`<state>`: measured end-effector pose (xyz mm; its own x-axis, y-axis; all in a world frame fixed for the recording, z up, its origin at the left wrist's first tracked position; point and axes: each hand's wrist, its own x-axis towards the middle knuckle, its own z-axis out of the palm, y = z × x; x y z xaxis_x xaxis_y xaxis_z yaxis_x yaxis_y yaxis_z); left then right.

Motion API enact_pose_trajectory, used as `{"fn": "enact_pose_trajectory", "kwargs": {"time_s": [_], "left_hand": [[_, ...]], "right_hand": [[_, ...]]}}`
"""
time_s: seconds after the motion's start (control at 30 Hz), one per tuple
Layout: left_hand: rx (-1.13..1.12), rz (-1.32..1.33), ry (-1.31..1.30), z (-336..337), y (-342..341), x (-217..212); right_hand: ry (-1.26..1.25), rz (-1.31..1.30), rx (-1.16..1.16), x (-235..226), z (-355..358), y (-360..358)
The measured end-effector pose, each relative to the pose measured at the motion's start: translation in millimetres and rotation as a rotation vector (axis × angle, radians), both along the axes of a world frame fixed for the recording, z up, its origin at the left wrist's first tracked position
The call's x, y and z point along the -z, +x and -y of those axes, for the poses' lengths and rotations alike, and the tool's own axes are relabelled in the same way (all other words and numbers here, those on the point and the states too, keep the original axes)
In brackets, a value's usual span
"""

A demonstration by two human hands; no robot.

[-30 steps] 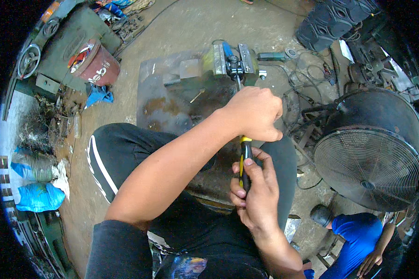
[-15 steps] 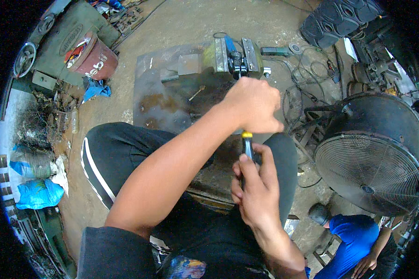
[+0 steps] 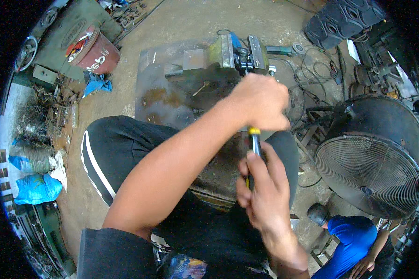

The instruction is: The person uses a screwdriver to tighten or loosen a screw on a small bench-mounted machine. They repeatedly turn the screwdriver with both hands while seated, occasionally pausing to reposition the tool.

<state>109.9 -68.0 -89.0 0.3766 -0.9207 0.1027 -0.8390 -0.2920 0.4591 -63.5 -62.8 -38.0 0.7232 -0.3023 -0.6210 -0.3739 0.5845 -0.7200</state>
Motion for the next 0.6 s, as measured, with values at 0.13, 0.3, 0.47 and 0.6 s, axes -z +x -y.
{"fn": "enact_pose_trajectory", "kwargs": {"time_s": [0.13,0.3,0.47,0.6], "left_hand": [[0.03,-0.049,0.043,1,1,1],[-0.036,0.063,0.074,0,0,4],[0.058,-0.009,0.107,1,0,3],[-0.041,0.064,0.06,2,-1,2]], "right_hand": [[0.024,-0.039,-0.01,-3,1,-2],[-0.063,0.1,-0.072,6,0,-3],[-0.032,-0.077,-0.056,6,0,-6],[-0.03,-0.009,-0.045,2,2,-4]]}}
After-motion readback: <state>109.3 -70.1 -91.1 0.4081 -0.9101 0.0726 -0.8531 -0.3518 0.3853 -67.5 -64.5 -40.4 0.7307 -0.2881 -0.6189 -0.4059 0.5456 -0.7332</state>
